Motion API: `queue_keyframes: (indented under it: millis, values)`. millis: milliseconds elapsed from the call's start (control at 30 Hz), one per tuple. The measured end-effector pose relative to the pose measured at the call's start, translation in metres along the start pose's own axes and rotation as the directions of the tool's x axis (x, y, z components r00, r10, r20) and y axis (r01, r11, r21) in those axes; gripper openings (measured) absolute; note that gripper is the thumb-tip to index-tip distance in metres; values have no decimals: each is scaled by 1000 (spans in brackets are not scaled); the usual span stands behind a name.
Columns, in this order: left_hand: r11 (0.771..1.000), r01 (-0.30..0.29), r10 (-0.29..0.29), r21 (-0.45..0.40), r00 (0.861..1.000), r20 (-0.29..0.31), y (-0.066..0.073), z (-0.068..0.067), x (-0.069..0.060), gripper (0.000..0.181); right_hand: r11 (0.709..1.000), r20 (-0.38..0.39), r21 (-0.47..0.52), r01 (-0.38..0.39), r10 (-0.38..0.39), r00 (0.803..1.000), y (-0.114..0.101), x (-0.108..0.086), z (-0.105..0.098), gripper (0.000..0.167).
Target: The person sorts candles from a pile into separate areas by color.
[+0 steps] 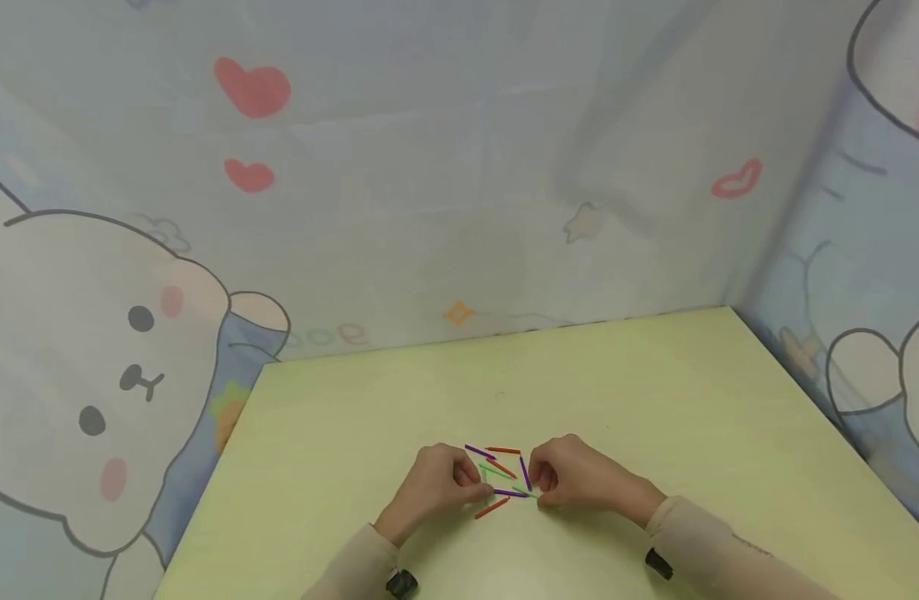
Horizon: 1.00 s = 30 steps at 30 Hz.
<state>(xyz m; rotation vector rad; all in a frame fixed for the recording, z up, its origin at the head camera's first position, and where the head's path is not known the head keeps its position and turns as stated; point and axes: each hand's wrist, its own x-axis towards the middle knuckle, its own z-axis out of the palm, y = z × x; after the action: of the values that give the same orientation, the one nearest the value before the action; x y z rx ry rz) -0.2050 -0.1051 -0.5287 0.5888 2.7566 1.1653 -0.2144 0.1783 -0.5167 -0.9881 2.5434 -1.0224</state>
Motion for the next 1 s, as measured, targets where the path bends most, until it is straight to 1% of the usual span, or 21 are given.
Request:
queue_keyframes:
  millis: [33,133,167,200,233,267,333,400,433,500,567,600,633,667,733,767,833,900,967,1000]
  values:
    - [999,-22,23,32,1000,-12,-5,5,0,22,1000,1,-10,-6,6,1000,0,0,2,23]
    - [997,-19,21,72,1000,-21,-12,13,2,30,999,-4,-28,-19,19,1000,-2,0,5,24]
    - [994,-32,35,102,999,-35,-21,20,5,34,999,-8,-32,-21,21,1000,-2,1,6,23]
    - [993,-33,38,110,998,-41,-25,22,6,37,999,-11,-36,-22,21,1000,-3,1,7,23]
    - [992,-49,56,119,997,-55,-33,27,9,40,999,-14,-37,-22,21,1000,-3,2,8,23]
    - [993,-45,52,114,997,-57,-36,29,11,42,999,-17,-39,-21,20,1000,-4,3,8,22]
    - [991,-44,52,127,997,-61,-35,30,12,43,999,-23,-43,-17,16,1000,-4,3,9,22]
    - [994,-22,27,105,998,-49,-30,28,10,41,999,-28,-51,-11,10,1000,-3,4,10,22]
    - [995,-10,14,100,999,-44,-24,25,9,40,999,-29,-53,-9,8,1000,-2,5,10,22]
    - [995,37,-36,90,999,-20,-4,14,3,35,999,-29,-50,-4,3,1000,0,5,11,22]
    - [996,51,-51,70,999,-13,1,10,2,31,999,-27,-48,1,-2,1000,0,6,10,22]
    - [997,43,-42,67,999,-16,1,9,2,30,999,-25,-44,4,-5,1000,0,6,9,22]
    - [997,57,-56,59,998,-7,8,4,1,28,999,-23,-41,6,-7,1000,0,7,9,22]
    - [997,49,-49,56,999,-8,4,6,3,26,999,-20,-38,8,-9,1000,0,7,8,23]
    - [998,43,-43,48,999,-6,-13,13,8,21,999,-16,-37,10,-11,1000,0,7,8,23]
    - [997,33,-32,64,999,-10,-22,18,11,18,999,-14,-37,11,-11,1000,0,7,8,23]
    - [996,26,-25,85,1000,-13,-36,28,14,12,999,-11,-34,10,-10,1000,-1,7,8,23]
    - [995,18,-15,102,1000,-22,-35,30,13,8,999,-8,-32,9,-10,1000,-1,6,8,23]
    - [991,9,-4,130,999,-40,-22,26,9,7,999,-7,-30,12,-13,1000,-2,5,8,24]
    - [991,14,-8,135,999,-48,-13,22,7,13,999,-9,-32,14,-15,1000,-2,5,8,24]
